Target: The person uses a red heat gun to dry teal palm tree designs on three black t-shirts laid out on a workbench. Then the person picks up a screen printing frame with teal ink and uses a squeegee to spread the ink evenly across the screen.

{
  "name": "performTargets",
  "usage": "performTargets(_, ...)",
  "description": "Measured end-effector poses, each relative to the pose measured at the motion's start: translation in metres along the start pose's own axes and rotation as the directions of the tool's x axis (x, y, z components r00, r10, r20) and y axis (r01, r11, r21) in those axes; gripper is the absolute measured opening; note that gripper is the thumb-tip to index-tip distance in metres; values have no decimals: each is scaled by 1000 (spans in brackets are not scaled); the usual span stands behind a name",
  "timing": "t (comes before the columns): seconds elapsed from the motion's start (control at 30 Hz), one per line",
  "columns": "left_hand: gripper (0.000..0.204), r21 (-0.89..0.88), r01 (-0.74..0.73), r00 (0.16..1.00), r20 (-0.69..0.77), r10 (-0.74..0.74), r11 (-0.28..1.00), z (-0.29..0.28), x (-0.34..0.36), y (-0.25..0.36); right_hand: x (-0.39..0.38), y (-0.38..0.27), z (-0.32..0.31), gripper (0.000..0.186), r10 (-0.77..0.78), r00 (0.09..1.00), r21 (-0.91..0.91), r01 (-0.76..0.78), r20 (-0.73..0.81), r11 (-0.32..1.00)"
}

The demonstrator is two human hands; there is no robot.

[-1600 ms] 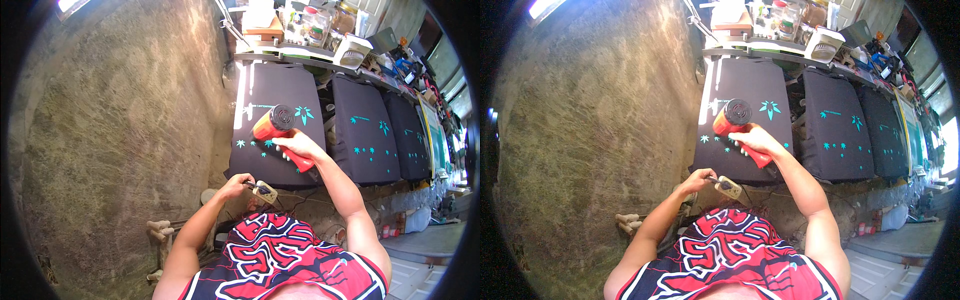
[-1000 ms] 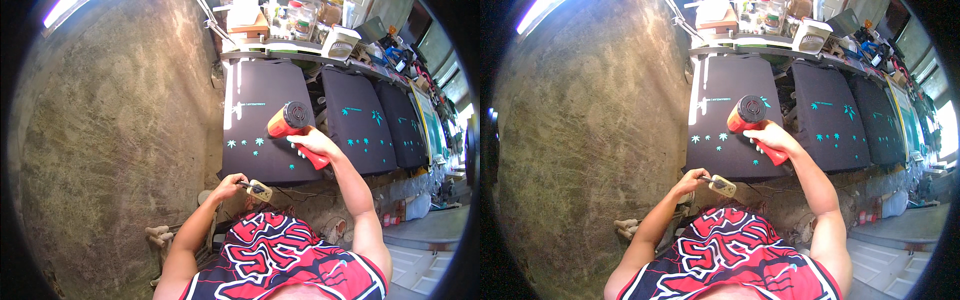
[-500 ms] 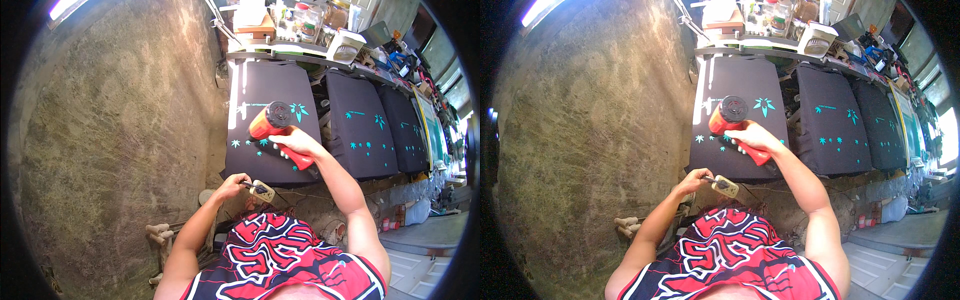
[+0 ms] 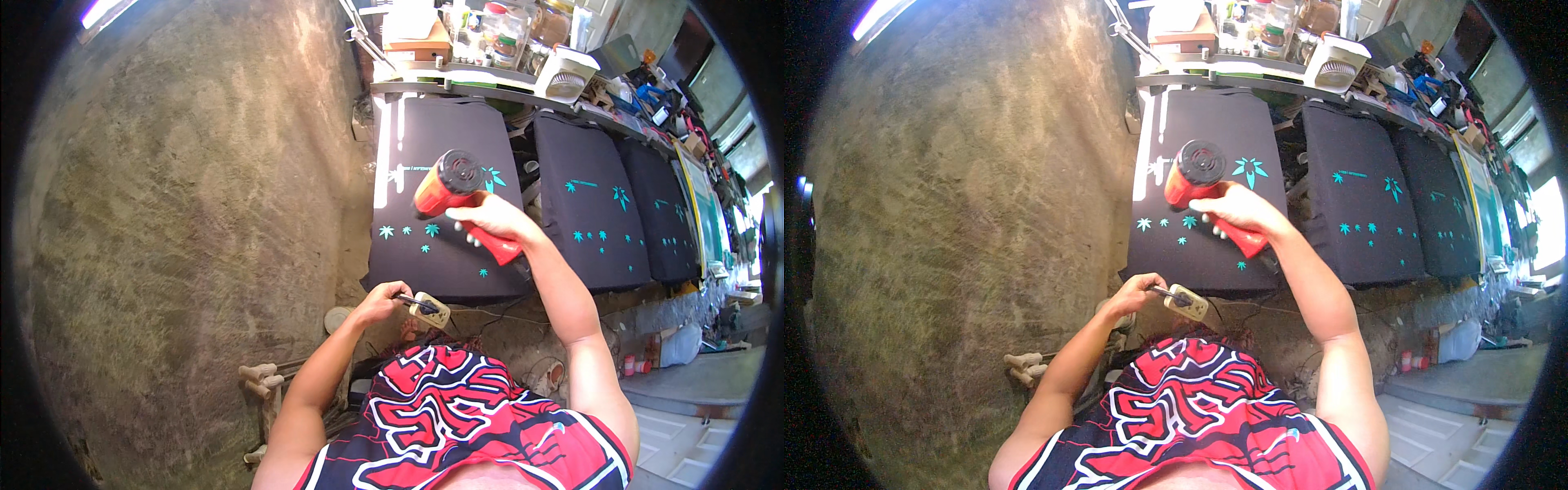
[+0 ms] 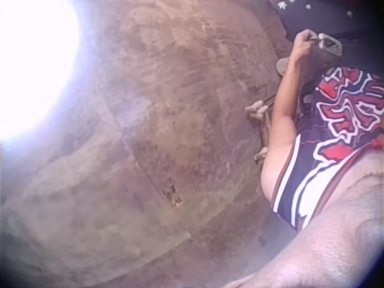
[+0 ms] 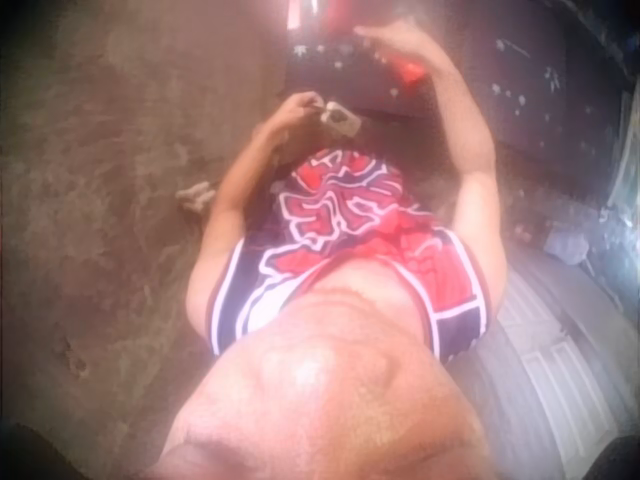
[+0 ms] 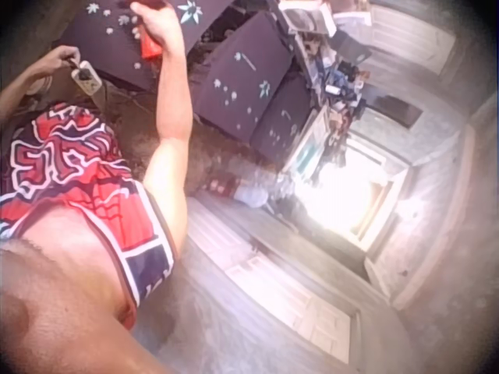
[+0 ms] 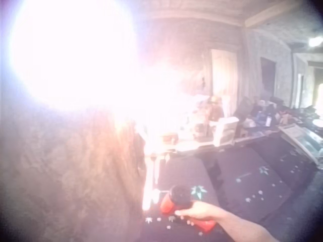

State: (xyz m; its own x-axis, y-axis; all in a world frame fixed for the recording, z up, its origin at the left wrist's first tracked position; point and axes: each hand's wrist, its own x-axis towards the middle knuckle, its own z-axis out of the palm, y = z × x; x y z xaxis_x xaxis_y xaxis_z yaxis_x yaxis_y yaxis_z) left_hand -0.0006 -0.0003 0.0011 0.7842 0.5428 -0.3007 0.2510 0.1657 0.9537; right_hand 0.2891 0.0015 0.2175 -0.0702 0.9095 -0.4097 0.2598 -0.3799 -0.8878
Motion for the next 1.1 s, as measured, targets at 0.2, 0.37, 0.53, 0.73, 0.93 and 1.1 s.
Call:
performTargets(0.2,16,3,4,1000,3,-4,1000,0,-3,10,-34,10,-31,47,118,988,22,-121,99,992)
performTargets(0.37,11,22,-28,1000,8,27,999,0,0,3,-53,24,-45,46,104,994,-21,-104,-39,994)
performTargets(0.53,17,67,-11,1000,-11,12,998,1,-1,5,-73,30,-67,42,92,977,-53,-104,-194,993)
performTargets(0.73,16,57,14,1000,-3,-14,998,2,0,5,-102,39,-92,40,104,973,-17,-110,-207,994)
performTargets(0.93,14,70,-1,1000,-22,3,998,1,3,-1,-106,48,-88,43,109,977,20,-107,-185,994)
performTargets(1.1,16,43,2,1000,-3,-2,999,-2,2,-4,-106,47,-85,45,84,982,-8,-87,-171,996)
